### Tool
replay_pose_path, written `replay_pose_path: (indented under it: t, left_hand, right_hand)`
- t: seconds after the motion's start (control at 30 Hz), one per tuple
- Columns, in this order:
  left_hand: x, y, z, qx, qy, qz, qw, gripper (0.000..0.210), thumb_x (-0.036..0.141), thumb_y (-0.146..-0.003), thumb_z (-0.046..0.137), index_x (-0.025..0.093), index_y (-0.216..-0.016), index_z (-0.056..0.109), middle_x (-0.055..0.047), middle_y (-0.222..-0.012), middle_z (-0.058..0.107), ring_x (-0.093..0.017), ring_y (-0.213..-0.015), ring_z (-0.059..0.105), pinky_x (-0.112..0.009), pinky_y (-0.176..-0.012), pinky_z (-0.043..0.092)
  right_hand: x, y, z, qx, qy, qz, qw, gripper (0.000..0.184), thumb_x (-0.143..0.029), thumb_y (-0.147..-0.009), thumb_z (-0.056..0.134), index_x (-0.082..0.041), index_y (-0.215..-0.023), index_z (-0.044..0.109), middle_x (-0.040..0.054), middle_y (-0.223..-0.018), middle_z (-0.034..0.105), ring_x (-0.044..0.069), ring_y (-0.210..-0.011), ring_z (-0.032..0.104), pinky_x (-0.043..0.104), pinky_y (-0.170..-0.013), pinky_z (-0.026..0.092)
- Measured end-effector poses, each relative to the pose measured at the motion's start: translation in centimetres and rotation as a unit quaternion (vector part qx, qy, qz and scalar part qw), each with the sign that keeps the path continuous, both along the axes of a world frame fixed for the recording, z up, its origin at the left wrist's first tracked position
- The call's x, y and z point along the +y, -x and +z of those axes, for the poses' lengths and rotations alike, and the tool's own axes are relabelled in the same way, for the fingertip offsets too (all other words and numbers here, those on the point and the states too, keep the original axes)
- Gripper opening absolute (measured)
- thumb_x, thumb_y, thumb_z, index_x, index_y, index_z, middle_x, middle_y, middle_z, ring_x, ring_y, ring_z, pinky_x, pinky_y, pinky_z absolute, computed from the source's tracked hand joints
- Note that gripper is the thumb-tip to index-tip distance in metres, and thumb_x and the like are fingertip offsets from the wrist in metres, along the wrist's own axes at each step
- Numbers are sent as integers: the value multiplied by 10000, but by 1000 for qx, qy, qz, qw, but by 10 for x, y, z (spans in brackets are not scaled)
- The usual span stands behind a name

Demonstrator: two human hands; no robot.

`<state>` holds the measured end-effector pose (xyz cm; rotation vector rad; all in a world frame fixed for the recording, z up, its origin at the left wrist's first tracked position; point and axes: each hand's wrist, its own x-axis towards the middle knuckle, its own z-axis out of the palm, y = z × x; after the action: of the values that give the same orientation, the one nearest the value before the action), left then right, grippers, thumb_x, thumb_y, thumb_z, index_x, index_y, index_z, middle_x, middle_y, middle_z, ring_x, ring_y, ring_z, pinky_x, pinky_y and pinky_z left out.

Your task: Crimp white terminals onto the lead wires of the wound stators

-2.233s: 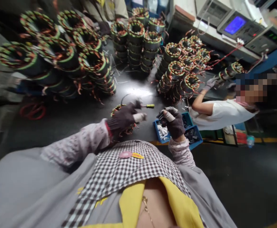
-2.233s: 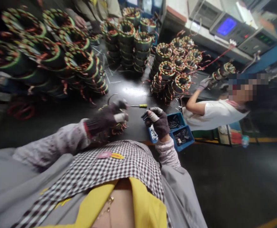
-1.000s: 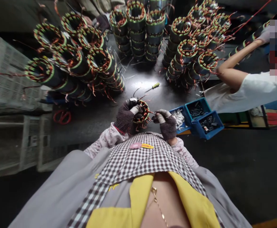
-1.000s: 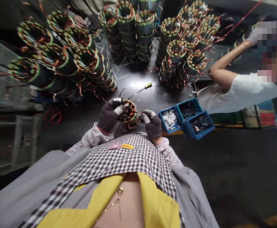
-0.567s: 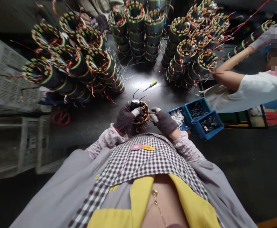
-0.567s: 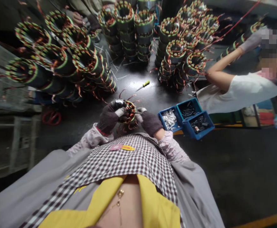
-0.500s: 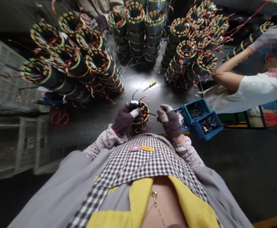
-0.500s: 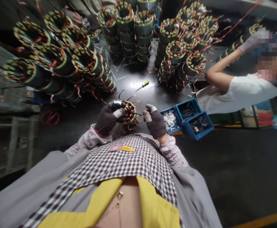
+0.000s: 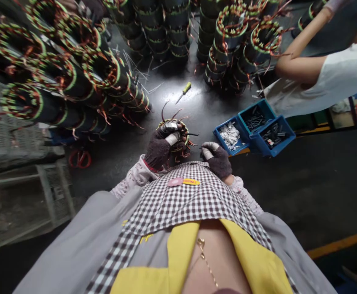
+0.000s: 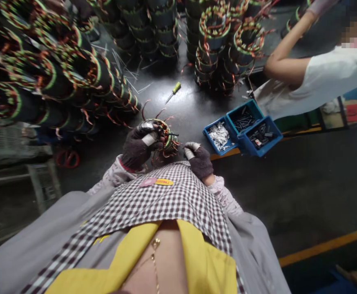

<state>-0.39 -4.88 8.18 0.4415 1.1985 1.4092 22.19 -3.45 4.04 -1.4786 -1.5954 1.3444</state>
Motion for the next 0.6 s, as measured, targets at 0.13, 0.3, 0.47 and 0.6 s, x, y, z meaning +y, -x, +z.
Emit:
replay_pose_path:
  t: [0.13,0.3,0.47,0.6]
  left_hand:
    - [2,-1,-6,9,-25,9,1000,450,317,-671,1003,192,-956,678,-35,-944,767,-179,-755,732,-302,-621,633]
    - [2,-2,-11,40,-50,17,998,468,352,-663,1016,203,-942,669,-27,-993,764,-174,-815,719,-322,-698,647]
    - [3,-3,-13,66,-63,16,996,465,377,-671,1009,192,-934,673,-48,-994,761,-205,-878,730,-394,-823,653]
    - [5,-3,-12,68,-79,3,995,478,395,-637,1021,186,-909,689,-46,-978,759,-195,-856,717,-377,-802,644]
  right_hand:
    - [-6,12,-13,8,36,-32,999,348,-493,-934,658,-223,-1135,747,71,-919,760,235,-889,726,388,-817,632]
    - [1,21,-20,100,141,-11,985,375,-545,-889,705,-222,-1078,709,23,-832,742,186,-711,695,328,-661,618]
    - [6,33,-21,48,110,64,991,332,-498,-986,624,-215,-1136,708,51,-936,775,199,-776,726,339,-716,627]
    - [23,35,-5,-125,-2,169,978,294,-316,-1061,525,-197,-1246,720,97,-1149,792,230,-1026,736,357,-916,592]
